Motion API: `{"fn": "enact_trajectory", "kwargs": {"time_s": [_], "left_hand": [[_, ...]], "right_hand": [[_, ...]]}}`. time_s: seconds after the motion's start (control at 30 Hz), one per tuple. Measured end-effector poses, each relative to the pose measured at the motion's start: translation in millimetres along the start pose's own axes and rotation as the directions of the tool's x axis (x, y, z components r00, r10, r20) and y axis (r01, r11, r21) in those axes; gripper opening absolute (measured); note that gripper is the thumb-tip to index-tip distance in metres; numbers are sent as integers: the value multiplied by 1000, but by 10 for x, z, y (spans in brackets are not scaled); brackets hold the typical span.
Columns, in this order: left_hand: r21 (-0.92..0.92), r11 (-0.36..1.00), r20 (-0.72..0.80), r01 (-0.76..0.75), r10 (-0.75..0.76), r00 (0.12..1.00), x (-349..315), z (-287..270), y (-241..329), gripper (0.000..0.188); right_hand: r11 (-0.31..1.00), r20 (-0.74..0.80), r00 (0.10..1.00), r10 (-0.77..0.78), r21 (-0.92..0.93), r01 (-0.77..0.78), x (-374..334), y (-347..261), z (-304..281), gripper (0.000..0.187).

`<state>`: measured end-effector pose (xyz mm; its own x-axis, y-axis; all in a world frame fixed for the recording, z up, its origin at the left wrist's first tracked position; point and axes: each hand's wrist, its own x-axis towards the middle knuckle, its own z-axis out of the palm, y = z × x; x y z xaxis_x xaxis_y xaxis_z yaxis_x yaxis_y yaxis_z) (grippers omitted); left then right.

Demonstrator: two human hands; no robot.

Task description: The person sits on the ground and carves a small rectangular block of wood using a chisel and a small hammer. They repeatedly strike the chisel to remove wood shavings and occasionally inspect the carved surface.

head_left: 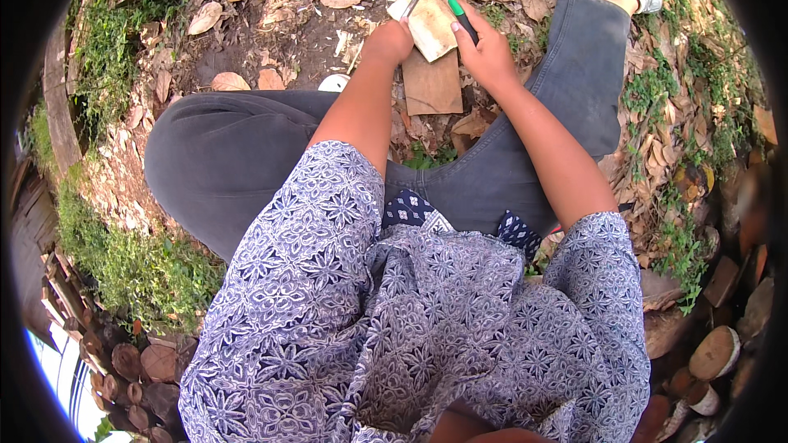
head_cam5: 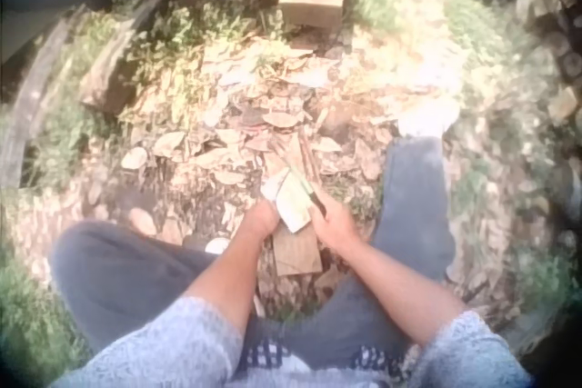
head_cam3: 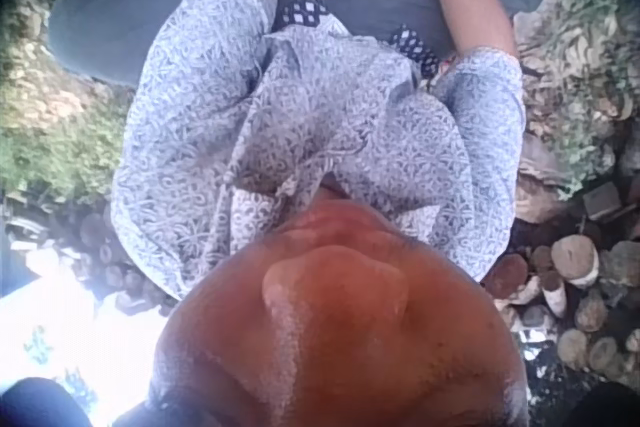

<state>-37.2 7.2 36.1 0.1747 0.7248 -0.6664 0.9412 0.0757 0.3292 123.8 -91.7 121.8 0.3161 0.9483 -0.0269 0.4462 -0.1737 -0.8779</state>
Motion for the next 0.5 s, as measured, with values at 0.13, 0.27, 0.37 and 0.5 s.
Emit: {"fn": "enact_trajectory", "kwargs": {"time_s": [0.13,0.27,0.37,0.5], "left_hand": [[9,1000,7,-18,18,1000,69,-2,-6,59],[0,999,-19,-41,41,999,47,17,-37,60],[25,997,-40,-77,78,996,58,3,9,58],[-76,988,-291,-136,108,951,19,-6,-99,58]], "right_hand": [[910,229,940,254,-386,-151,127,243,-36,43],[969,189,960,205,-181,-171,31,34,-27,43],[946,225,939,258,-255,-199,71,394,-38,44],[871,258,849,462,47,-488,123,141,-291,47]]}}
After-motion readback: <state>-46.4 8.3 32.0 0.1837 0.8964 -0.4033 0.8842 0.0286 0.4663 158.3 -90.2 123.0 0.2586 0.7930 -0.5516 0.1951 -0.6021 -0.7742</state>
